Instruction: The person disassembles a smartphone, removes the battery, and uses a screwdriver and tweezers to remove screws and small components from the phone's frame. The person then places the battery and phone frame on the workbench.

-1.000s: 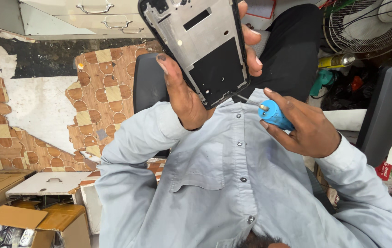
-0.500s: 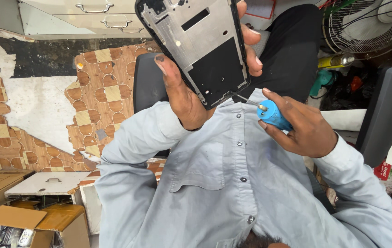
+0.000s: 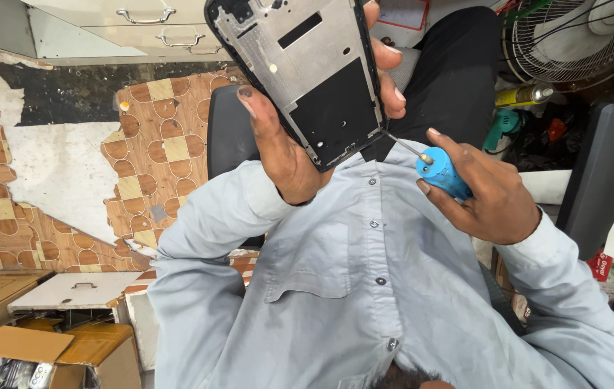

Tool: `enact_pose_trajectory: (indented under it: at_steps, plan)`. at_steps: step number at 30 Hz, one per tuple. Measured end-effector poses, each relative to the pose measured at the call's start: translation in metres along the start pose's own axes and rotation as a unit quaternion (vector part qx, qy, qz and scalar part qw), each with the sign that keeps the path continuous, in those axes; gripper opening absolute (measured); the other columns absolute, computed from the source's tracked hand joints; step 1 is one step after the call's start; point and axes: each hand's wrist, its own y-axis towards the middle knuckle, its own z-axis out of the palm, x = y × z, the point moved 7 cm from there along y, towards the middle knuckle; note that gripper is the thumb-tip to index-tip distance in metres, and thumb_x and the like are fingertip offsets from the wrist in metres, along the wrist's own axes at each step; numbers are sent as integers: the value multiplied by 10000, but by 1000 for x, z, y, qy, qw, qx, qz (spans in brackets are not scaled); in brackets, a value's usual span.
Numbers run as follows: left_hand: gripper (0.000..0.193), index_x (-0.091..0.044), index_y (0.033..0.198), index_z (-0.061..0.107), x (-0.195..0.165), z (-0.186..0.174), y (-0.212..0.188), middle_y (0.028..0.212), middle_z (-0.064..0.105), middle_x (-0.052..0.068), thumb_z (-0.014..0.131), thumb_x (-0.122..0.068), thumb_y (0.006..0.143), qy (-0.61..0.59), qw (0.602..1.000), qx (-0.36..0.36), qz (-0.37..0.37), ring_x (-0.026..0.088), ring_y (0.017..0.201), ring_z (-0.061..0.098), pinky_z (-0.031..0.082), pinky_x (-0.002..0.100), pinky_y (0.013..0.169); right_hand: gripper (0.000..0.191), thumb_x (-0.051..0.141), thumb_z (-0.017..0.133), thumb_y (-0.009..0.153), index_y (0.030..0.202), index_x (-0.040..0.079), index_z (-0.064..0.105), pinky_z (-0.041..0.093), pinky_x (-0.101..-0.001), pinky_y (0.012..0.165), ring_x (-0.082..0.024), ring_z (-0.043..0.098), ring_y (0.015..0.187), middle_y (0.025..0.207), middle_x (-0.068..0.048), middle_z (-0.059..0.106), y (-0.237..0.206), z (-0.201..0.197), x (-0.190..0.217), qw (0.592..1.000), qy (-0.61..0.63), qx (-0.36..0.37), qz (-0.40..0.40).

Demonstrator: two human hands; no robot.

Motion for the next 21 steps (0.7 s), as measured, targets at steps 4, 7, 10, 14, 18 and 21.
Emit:
enact_pose_trajectory:
  at_steps: [4,7,10,14,18,21]
  plan:
    - [1144,32,1590,297,1,-1,1,1346,563,190,364,-893,920,-4,1000,7,5,228,1046,659,595,388,909,636,151,800,895,1431,-49,525,587,-372,712,-279,740,845,1062,-218,705,2,-2,1,1000,-7,-2,1]
    - [1103,35,1573,305,4,-3,3,1399,560,186,349,-866,938,-17,1000,6,5,241,1084,678,615,405,947,637,144,792,906,1446,-51,516,585,-371,725,-292,741,866,1083,-222,704,2,-4,1,1000,-16,-7,-7]
    - [1069,34,1581,326,4,-4,2,1341,573,189,296,-853,985,-11,1000,10,3,242,1079,668,597,401,955,652,160,811,891,1435,-50,521,579,-371,684,-293,733,813,1056,-231,702,1,-4,-4,1000,-20,4,13]
    - [986,22,1591,371,4,-4,2,1311,599,167,238,-795,1057,-21,999,24,-23,220,1095,659,571,357,995,675,152,808,891,1460,-46,503,579,-382,720,-304,718,845,1067,-224,694,0,-10,-5,999,-52,3,-12]
    - [911,44,1548,472,7,-8,10,1224,647,163,236,-736,1139,21,995,51,-79,185,1045,640,557,321,959,730,179,817,865,1475,-47,484,555,-388,688,-311,681,817,1006,-199,681,3,-23,-1,984,-164,40,-61]
    - [874,3,1525,481,14,-8,17,1280,656,142,291,-736,1099,37,987,71,-137,176,1022,656,586,333,908,726,201,818,862,1455,-58,490,535,-363,624,-278,659,744,900,-158,659,8,-39,3,956,-270,72,-92]
